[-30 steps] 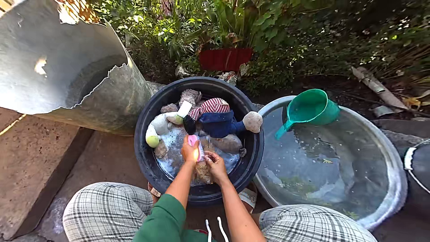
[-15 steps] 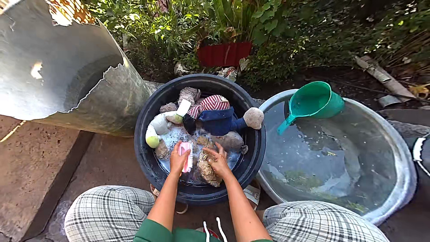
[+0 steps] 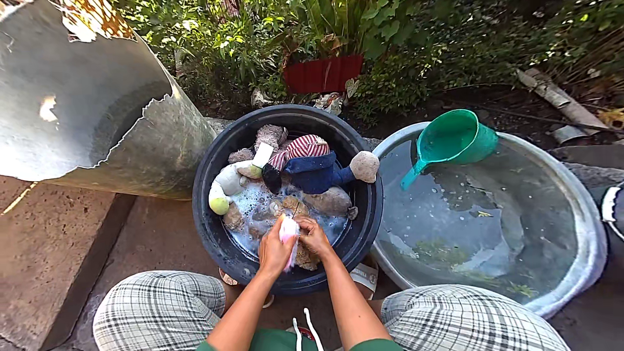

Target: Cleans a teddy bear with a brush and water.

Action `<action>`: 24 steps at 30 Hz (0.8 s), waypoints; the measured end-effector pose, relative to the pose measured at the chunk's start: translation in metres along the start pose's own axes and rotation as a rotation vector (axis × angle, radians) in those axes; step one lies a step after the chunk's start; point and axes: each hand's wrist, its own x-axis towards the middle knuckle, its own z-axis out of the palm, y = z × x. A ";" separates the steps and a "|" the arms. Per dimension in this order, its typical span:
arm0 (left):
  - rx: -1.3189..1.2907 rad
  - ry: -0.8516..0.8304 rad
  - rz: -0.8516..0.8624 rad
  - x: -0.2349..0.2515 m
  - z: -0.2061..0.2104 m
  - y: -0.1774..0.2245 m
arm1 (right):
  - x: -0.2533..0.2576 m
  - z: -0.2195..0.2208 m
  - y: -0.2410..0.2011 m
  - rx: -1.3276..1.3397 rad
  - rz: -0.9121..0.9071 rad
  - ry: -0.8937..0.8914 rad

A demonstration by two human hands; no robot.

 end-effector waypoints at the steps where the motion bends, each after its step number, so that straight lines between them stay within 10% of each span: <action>1: 0.001 0.024 -0.038 0.021 0.006 0.001 | -0.003 0.004 -0.003 -0.040 0.012 -0.011; 4: -0.203 0.120 -0.100 0.073 0.021 -0.003 | -0.008 0.008 -0.008 -0.083 0.004 0.070; 10: -0.189 0.019 0.083 0.001 0.023 -0.025 | -0.007 0.000 0.005 0.026 0.029 0.153; 16: -0.284 0.142 -0.054 0.072 0.033 -0.008 | -0.010 -0.001 -0.009 -0.061 0.074 0.055; 24: -0.342 0.051 0.065 0.020 0.030 -0.029 | -0.005 -0.003 0.003 0.053 0.085 0.107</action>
